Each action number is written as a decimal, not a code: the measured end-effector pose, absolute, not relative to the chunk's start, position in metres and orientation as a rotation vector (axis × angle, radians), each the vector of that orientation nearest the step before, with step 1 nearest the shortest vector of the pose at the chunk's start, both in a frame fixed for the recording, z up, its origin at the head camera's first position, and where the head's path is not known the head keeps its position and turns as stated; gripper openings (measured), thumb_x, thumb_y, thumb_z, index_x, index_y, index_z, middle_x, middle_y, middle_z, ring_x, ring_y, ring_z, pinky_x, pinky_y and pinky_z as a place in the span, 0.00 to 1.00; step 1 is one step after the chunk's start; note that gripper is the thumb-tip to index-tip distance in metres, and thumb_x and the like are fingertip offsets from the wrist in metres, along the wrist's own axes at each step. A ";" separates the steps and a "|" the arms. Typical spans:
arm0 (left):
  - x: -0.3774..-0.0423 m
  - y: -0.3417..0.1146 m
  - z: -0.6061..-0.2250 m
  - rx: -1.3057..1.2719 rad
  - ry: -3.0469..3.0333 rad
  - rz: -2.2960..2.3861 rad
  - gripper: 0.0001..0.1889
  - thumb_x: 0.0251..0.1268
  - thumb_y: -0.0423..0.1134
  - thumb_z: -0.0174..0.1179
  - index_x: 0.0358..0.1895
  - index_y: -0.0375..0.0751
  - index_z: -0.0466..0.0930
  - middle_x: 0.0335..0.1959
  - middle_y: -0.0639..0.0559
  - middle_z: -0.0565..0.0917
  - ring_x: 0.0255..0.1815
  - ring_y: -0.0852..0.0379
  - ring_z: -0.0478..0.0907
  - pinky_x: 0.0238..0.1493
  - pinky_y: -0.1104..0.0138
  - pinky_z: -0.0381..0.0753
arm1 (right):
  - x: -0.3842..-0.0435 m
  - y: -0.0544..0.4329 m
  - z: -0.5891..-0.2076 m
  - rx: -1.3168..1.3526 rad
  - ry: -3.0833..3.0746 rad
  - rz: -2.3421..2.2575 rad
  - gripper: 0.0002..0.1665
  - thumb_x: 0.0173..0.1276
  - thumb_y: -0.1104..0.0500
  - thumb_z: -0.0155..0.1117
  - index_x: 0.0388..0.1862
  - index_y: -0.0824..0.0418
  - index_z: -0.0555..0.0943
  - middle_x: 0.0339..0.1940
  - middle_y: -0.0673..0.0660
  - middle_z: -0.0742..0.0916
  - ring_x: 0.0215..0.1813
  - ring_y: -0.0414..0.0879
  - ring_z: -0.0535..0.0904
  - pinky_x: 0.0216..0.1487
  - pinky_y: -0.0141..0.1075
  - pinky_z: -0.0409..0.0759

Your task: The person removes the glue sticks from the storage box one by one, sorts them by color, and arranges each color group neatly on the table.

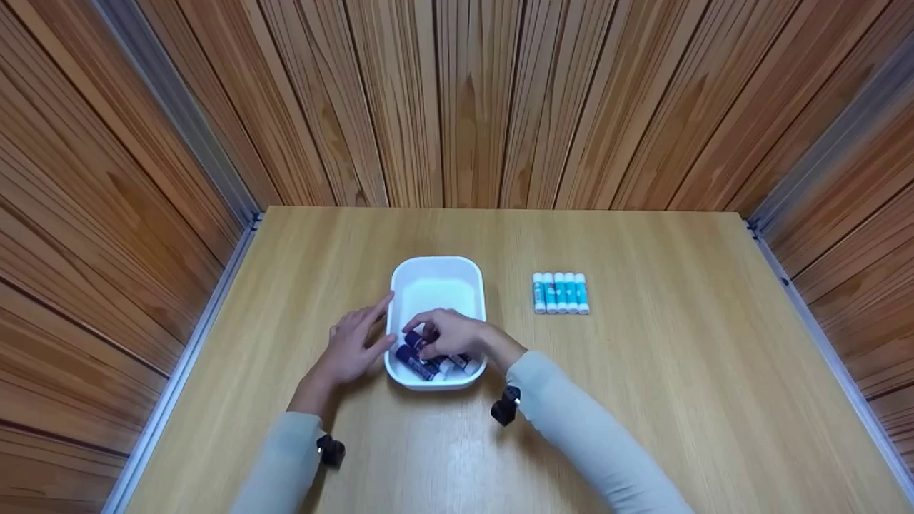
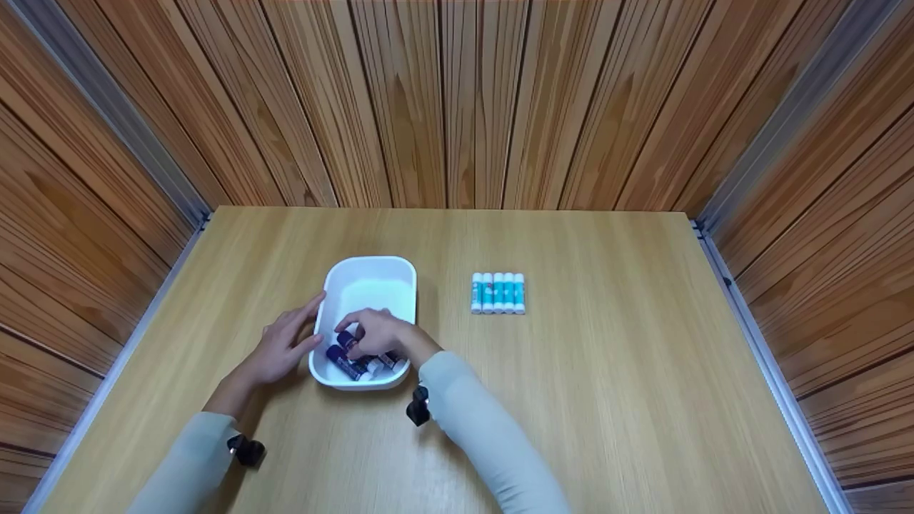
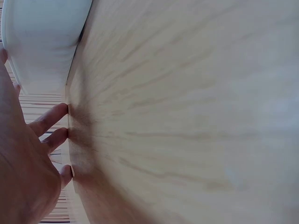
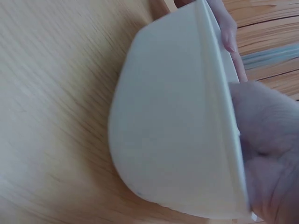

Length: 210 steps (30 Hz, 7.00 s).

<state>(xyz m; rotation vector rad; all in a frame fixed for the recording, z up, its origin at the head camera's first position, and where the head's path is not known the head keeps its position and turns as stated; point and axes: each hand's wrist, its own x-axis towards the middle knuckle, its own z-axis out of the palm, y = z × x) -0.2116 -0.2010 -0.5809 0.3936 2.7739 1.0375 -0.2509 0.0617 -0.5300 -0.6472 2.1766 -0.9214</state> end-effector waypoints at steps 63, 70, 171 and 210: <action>-0.211 -0.201 -0.581 0.381 2.774 1.035 0.42 0.86 0.64 0.58 0.93 0.81 0.46 0.92 0.48 0.67 0.90 0.37 0.63 0.85 0.32 0.53 | -0.264 0.072 -0.518 -0.643 2.290 -1.359 0.44 0.73 0.71 0.72 0.83 0.46 0.73 0.75 0.64 0.79 0.65 0.55 0.80 0.66 0.46 0.79; -0.211 -0.201 -0.583 0.374 2.757 1.045 0.42 0.85 0.64 0.58 0.93 0.81 0.45 0.92 0.48 0.66 0.92 0.35 0.61 0.87 0.29 0.50 | -0.260 0.078 -0.513 -0.652 2.294 -1.364 0.43 0.74 0.71 0.71 0.83 0.47 0.73 0.77 0.61 0.78 0.66 0.55 0.79 0.67 0.46 0.79; -0.210 -0.202 -0.584 0.402 2.768 1.055 0.42 0.86 0.63 0.58 0.94 0.75 0.48 0.92 0.46 0.67 0.91 0.36 0.61 0.84 0.31 0.51 | -0.195 0.250 -0.550 -0.068 2.404 -1.385 0.48 0.73 0.68 0.79 0.88 0.54 0.71 0.54 0.62 0.77 0.45 0.48 0.81 0.37 0.30 0.82; -0.209 -0.199 -0.582 0.376 2.773 1.014 0.42 0.86 0.64 0.57 0.94 0.76 0.47 0.92 0.45 0.66 0.91 0.34 0.61 0.85 0.31 0.52 | -0.208 0.171 -0.495 -0.340 2.444 -1.388 0.40 0.72 0.63 0.81 0.80 0.61 0.77 0.56 0.66 0.83 0.47 0.47 0.82 0.42 0.31 0.80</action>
